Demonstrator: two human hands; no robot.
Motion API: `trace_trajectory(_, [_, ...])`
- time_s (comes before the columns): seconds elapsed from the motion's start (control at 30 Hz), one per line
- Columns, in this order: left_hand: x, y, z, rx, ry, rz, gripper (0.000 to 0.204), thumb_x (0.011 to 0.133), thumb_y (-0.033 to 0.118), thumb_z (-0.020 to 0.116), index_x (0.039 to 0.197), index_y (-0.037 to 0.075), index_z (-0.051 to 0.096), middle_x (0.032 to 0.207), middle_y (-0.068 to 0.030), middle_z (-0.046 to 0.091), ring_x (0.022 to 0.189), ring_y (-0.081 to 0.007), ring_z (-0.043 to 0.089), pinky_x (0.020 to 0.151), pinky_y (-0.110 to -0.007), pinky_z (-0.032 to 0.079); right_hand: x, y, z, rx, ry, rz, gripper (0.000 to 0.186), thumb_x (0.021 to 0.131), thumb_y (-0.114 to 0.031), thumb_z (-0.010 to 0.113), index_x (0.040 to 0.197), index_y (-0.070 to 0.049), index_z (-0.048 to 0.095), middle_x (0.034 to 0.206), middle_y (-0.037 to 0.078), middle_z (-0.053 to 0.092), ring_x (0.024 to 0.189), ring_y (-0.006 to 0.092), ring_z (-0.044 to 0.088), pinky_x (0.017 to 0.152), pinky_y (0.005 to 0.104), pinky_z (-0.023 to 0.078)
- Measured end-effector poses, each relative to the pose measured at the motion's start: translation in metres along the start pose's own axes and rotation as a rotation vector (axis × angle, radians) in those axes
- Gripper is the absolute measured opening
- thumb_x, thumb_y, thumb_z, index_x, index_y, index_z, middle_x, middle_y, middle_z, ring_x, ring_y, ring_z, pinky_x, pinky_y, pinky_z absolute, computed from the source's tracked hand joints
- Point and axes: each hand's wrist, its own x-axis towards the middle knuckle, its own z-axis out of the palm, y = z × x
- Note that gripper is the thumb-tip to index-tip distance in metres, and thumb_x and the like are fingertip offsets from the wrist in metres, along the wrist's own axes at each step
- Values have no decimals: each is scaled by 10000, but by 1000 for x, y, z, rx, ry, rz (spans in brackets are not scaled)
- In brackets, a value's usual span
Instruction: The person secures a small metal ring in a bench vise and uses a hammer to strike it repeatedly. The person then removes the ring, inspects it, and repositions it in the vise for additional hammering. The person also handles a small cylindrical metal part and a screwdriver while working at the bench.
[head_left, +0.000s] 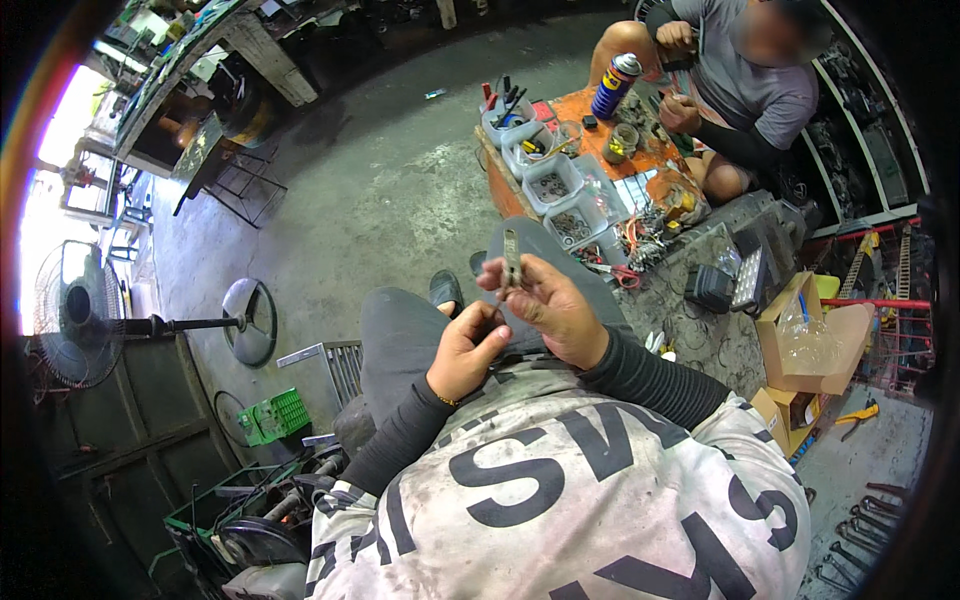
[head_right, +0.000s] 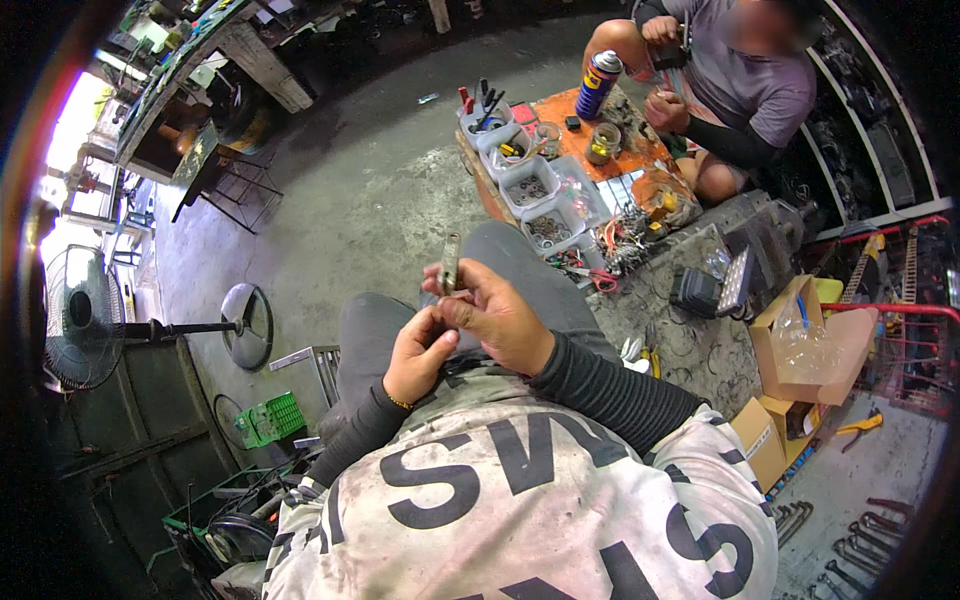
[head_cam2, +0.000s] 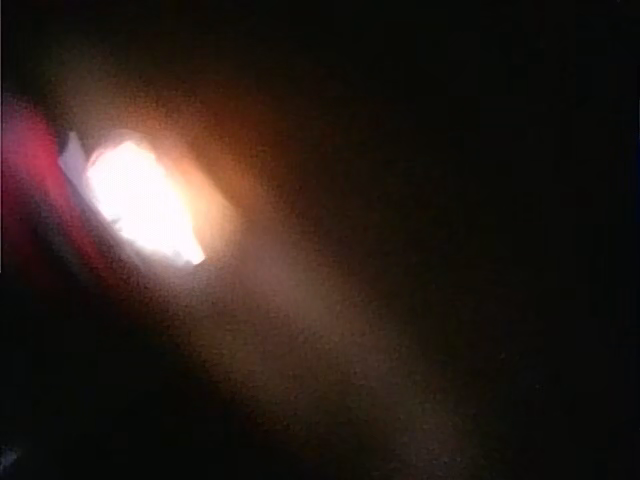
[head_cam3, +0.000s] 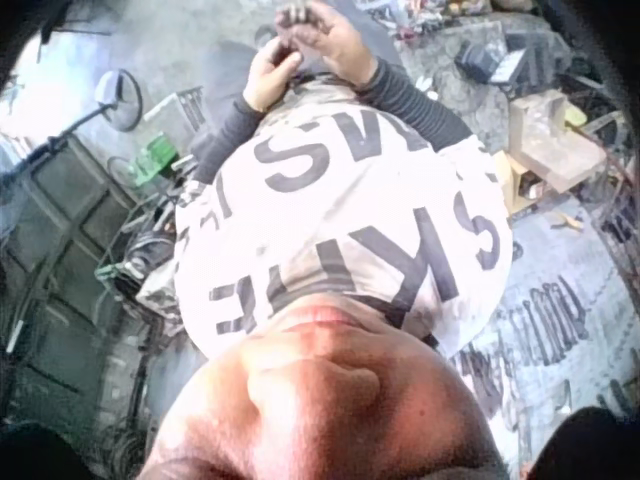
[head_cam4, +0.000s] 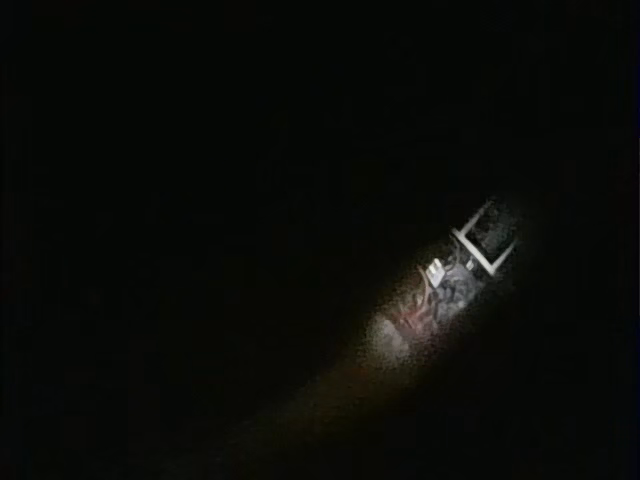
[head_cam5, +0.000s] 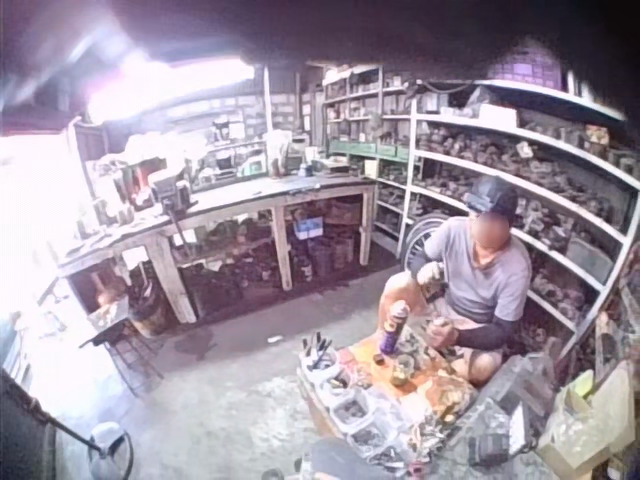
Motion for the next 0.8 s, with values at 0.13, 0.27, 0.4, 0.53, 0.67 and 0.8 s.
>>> trace_trajectory(0.13, [-2,-5,-10,36,171,39,239,985,203,440,841,28,515,734,22,464,568,-42,378,516,-197,326,3,7,-3,-243,-94,38,641,874,-237,596,1404,-39,296,1264,148,469,1221,226,421,1017,362,336])
trace_trajectory(0.27, [-3,-4,-22,-15,296,7,292,992,235,450,793,33,517,651,45,435,539,-35,349,495,-194,295,2,18,-31,-1173,-281,125,622,859,-362,592,1381,-107,372,1387,174,390,1312,357,329,1047,549,256])
trace_trajectory(0.4, [-8,-3,-42,97,314,102,351,1000,308,413,745,69,450,586,30,387,463,-56,331,425,-211,275,-11,45,-64,-1658,-339,296,578,867,-494,513,1360,-202,437,1482,183,262,1389,392,171,1010,718,118])
trace_trajectory(0.53, [-25,-4,-73,81,266,64,306,995,282,419,810,48,484,642,-10,469,553,-99,450,539,-234,375,-4,46,-67,-1646,-381,288,577,866,-524,504,1359,-230,446,1499,162,238,1398,390,139,1017,708,109])
trace_trajectory(0.67, [-39,21,-78,119,279,13,161,971,159,451,953,10,510,768,-52,545,713,-149,562,705,-275,456,-1,47,-66,-1644,-389,324,585,842,-510,551,1352,-240,452,1509,149,219,1403,381,124,1017,706,116])
trace_trajectory(0.8, [-51,33,-86,86,265,107,132,959,55,437,1079,9,466,886,-76,564,858,-161,579,771,-290,467,5,44,-60,-1665,-417,368,580,829,-473,584,1344,-238,457,1514,141,207,1406,376,113,1013,707,129])
